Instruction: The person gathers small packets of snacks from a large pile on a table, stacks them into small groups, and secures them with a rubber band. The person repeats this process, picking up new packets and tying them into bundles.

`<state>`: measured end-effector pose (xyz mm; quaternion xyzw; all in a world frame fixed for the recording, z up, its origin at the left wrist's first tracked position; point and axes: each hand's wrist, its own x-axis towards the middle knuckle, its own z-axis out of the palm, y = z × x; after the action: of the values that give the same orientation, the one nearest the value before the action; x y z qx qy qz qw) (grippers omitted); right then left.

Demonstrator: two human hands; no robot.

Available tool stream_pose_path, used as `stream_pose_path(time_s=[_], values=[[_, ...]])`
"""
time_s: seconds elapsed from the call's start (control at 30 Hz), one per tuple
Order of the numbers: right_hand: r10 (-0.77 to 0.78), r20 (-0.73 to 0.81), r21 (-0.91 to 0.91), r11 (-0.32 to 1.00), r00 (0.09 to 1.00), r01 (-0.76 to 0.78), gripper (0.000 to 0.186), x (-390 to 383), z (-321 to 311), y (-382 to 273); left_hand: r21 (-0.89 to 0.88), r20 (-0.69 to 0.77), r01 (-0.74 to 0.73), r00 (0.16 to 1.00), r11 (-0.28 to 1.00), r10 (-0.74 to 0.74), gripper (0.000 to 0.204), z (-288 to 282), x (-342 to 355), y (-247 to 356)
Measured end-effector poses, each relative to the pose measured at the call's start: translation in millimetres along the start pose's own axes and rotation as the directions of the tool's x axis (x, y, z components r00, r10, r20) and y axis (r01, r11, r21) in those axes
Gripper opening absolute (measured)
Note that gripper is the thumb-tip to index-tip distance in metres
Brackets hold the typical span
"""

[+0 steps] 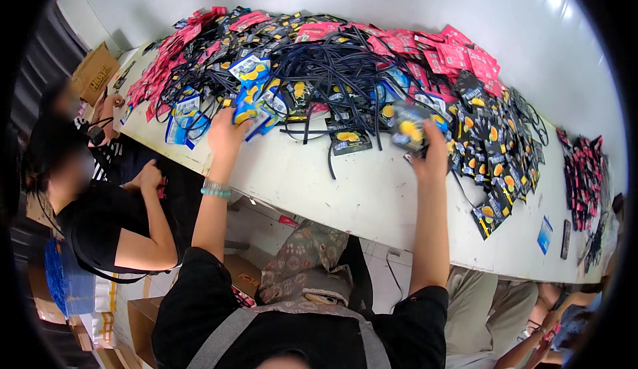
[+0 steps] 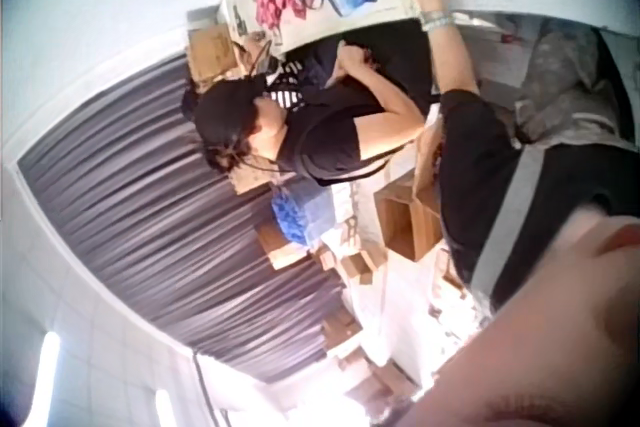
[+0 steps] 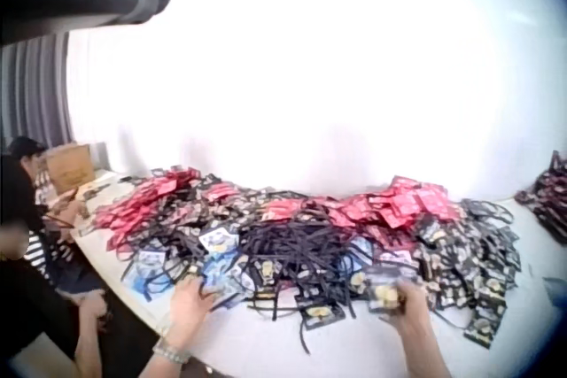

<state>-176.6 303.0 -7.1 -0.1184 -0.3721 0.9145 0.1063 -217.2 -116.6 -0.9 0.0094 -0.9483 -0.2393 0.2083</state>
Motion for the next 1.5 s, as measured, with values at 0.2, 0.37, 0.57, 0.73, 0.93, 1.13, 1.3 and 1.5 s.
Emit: stream_pose_path(time_s=[0.2,0.37,0.57,0.73,0.93,1.13,1.3,1.5], values=[[0.122,0.144,0.126,0.982,0.982,-0.140,0.018,-95.2,24.2,79.7,-0.942,0.328,0.335,0.914,-0.009,-0.238,0.031,23.2,-82.6,72.7],[0.034,0.062,0.342,0.938,0.997,-0.053,0.024,-123.7,37.0,118.0,-0.796,0.546,0.481,0.833,-0.366,-0.092,0.033,54.5,-146.9,129.3],[-0.009,-0.023,0.322,0.947,1.000,0.015,0.023,-133.7,31.5,115.6,-0.564,0.649,0.570,0.754,-0.598,0.106,0.037,52.6,-164.4,147.0],[-0.091,-0.100,0.250,0.962,0.991,0.113,0.021,-139.0,37.7,113.0,-0.576,0.555,0.479,0.824,-0.662,0.114,0.045,50.3,-173.1,152.1],[-0.175,-0.082,0.112,0.977,0.981,0.184,0.020,-135.1,26.1,112.7,-0.764,0.515,0.521,0.848,-0.381,0.127,0.045,46.5,-161.8,135.4],[-0.376,-0.012,-0.382,0.858,0.927,0.343,0.016,-122.1,8.7,101.7,-0.647,0.524,0.423,0.851,0.634,-0.032,0.059,41.7,-114.5,98.8],[-0.329,-0.178,-0.204,0.934,0.927,0.292,0.016,-121.7,11.0,83.8,-0.543,0.076,-0.139,0.974,0.828,0.213,0.075,42.7,-133.3,120.8],[-0.421,0.442,-0.785,0.246,0.792,0.569,0.015,-117.6,10.3,67.7,-0.910,0.344,0.297,0.930,0.289,0.130,0.026,53.0,-129.0,133.6]])
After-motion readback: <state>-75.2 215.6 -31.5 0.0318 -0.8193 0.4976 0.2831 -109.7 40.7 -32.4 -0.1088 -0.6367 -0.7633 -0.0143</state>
